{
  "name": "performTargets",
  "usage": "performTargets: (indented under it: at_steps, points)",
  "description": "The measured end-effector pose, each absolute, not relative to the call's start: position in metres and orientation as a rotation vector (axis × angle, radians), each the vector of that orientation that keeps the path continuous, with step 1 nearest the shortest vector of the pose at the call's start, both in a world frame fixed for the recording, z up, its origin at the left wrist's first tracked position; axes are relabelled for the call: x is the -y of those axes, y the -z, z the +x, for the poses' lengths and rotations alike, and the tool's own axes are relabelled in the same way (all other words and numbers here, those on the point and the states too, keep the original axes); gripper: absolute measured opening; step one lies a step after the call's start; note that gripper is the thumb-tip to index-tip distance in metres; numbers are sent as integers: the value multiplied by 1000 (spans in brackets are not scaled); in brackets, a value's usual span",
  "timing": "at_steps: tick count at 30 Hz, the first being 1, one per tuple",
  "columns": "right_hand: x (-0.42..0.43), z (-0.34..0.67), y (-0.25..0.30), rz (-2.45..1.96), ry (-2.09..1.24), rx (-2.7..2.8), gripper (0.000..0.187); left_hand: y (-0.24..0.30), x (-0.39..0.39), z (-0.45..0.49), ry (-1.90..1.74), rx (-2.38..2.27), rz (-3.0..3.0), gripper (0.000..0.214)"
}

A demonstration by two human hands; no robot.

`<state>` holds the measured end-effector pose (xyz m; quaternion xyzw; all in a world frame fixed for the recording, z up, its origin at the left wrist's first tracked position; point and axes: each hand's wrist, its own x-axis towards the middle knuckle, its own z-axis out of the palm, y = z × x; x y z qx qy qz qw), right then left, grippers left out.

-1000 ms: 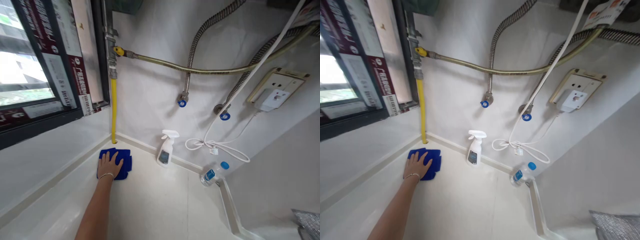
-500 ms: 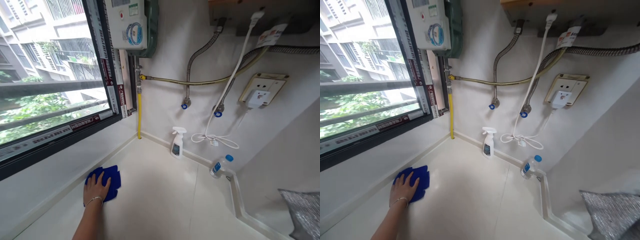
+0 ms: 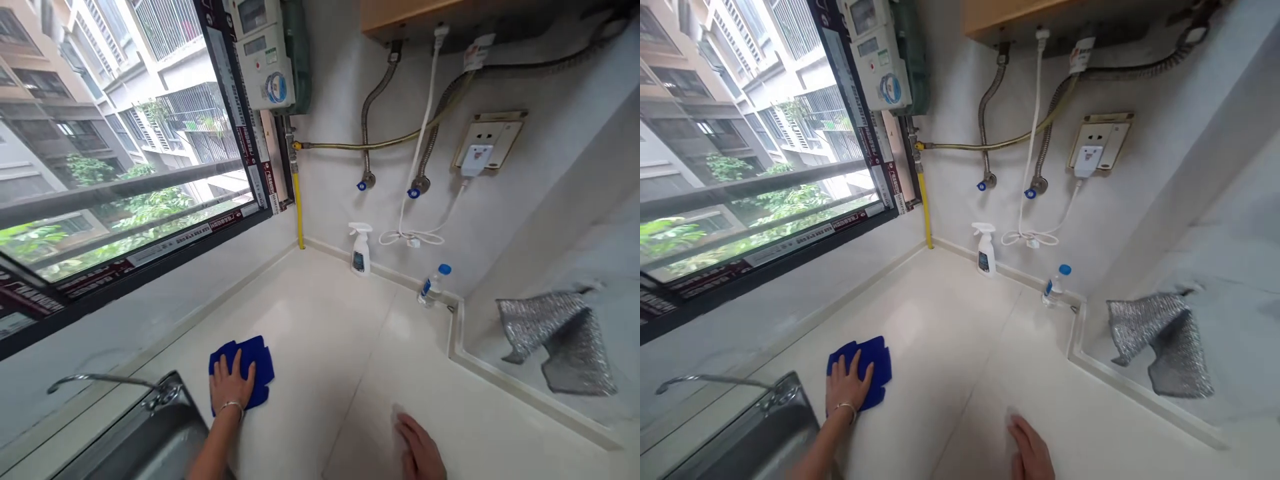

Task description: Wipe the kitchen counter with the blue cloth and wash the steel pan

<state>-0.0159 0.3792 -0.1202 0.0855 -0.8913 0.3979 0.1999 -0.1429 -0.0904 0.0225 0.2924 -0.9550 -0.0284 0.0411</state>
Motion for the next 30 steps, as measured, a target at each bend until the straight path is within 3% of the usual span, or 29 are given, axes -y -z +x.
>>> performTargets:
  at_steps: [5,17,23,26,30]
  points:
    - [-365,-14,106,270,-975,2451,42,-11,19,-78,72,2969,627,63]
    - [-357,-15,88,278,-1167,2389,41,17,-148,-1,175,2940,311,62]
    - [-378,-22,90,312,-1402,2378,38,29,-204,-58,517,2943,99,75]
    - [-389,-30,82,211,-1294,2391,40,20,-218,-71,716,2992,-5,79]
    - [-373,-52,63,340,-1058,2434,48,10,-192,-48,1051,2975,-268,67]
